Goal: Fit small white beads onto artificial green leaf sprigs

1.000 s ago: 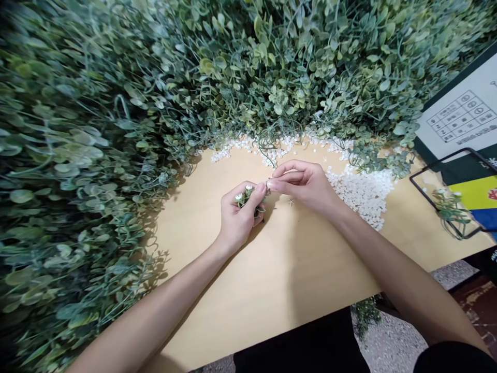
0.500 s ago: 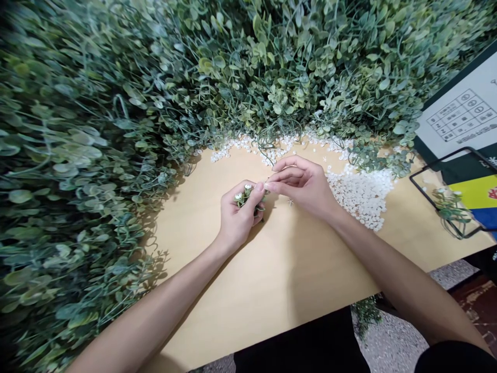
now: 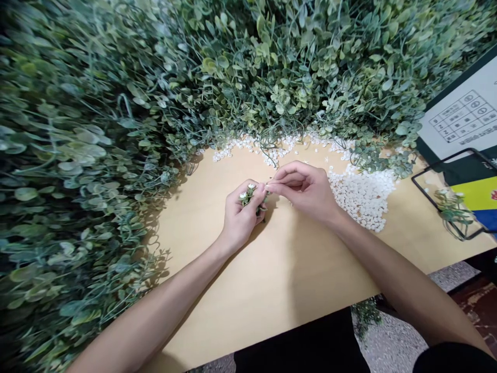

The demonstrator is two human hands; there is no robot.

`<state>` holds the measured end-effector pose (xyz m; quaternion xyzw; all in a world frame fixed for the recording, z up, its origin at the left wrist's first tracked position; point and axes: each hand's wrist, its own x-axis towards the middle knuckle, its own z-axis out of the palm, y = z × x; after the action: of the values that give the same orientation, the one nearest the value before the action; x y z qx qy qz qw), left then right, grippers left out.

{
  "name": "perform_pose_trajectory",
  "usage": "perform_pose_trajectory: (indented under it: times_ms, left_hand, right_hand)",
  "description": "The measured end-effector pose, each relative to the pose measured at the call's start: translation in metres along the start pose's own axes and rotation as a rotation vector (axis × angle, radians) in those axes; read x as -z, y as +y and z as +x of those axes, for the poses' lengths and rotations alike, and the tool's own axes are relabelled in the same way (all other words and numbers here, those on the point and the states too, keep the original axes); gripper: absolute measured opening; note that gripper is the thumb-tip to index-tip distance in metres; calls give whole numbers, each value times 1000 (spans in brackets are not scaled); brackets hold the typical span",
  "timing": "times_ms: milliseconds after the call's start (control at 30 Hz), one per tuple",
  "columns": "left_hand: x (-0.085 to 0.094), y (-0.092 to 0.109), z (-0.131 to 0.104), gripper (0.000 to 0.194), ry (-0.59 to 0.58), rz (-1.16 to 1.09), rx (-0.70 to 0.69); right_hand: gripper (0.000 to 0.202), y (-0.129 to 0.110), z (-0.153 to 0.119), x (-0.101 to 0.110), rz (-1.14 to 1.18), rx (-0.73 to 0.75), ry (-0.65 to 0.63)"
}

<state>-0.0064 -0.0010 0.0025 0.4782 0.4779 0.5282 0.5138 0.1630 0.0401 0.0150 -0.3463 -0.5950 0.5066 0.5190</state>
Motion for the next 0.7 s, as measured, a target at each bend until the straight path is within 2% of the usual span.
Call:
perform_pose_trajectory:
  times_ms: [367, 567, 700]
  left_hand:
    - [1, 4, 1, 44, -55, -53, 70]
    - [2, 3, 1, 43, -56, -114, 104]
    - [3, 6, 0, 43, -94, -165, 129]
  right_hand:
    - [34, 3, -1, 4, -65, 105, -30]
    - [37, 4, -1, 2, -64, 83, -12]
    - [36, 2, -1, 4, -49, 66, -58]
